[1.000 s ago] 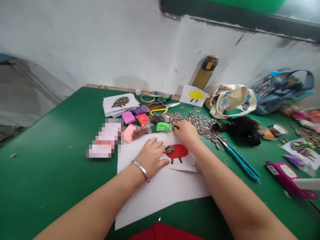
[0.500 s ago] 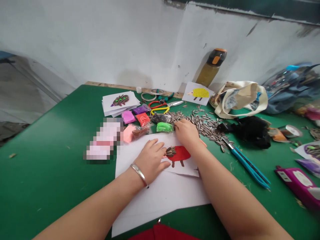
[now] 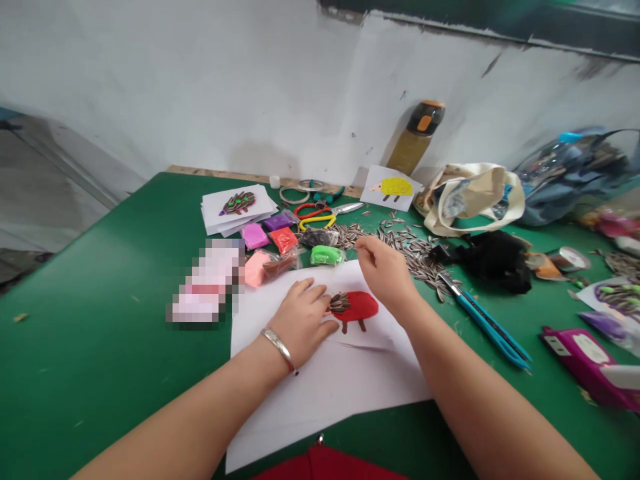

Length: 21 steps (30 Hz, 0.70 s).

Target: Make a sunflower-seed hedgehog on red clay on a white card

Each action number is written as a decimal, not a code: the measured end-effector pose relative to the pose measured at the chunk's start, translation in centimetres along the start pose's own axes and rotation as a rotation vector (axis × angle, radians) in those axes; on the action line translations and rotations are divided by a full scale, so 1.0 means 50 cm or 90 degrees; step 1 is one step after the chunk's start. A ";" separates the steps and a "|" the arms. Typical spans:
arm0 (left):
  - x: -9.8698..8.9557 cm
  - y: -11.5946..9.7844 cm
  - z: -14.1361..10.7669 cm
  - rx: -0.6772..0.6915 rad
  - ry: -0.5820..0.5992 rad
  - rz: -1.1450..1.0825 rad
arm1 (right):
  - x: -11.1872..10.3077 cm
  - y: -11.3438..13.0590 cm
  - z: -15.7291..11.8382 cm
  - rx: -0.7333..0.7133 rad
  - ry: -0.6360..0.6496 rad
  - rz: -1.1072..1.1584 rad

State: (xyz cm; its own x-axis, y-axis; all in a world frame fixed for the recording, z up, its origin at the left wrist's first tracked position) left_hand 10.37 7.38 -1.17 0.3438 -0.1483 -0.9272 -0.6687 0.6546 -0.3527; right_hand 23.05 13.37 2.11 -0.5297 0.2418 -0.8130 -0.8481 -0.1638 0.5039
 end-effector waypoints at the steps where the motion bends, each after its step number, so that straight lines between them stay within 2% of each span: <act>1: 0.000 0.001 -0.001 -0.002 -0.003 -0.002 | -0.010 0.009 -0.011 -0.010 -0.001 0.027; 5: 0.002 0.003 -0.005 -0.004 -0.015 -0.012 | -0.028 0.037 -0.065 -0.033 0.025 0.085; 9: 0.006 0.003 -0.007 -0.002 -0.012 -0.024 | 0.000 0.048 -0.117 -0.009 0.107 0.141; 11: 0.006 0.002 -0.008 0.001 -0.012 -0.025 | 0.015 0.060 -0.133 -0.033 0.139 0.154; 14: 0.003 0.002 -0.009 0.000 -0.013 -0.019 | 0.023 0.068 -0.140 -0.061 0.148 0.145; 21: 0.006 0.000 -0.005 -0.003 -0.003 -0.018 | 0.028 0.060 -0.137 -0.054 0.205 0.131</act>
State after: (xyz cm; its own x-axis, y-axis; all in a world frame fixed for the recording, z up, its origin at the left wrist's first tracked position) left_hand 10.30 7.15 -1.51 0.3662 -0.1632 -0.9161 -0.6616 0.6467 -0.3797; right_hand 19.83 6.64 0.49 -0.6463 -0.1151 -0.7544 -0.7133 -0.2599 0.6508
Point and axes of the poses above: each hand's wrist, its own z-axis towards the middle knuckle, its own x-axis out of the palm, y = z × x, the point moved 10 cm from there along z, towards the middle knuckle, and after that the axes turned 1 degree about -z, right-handed, at the moved point
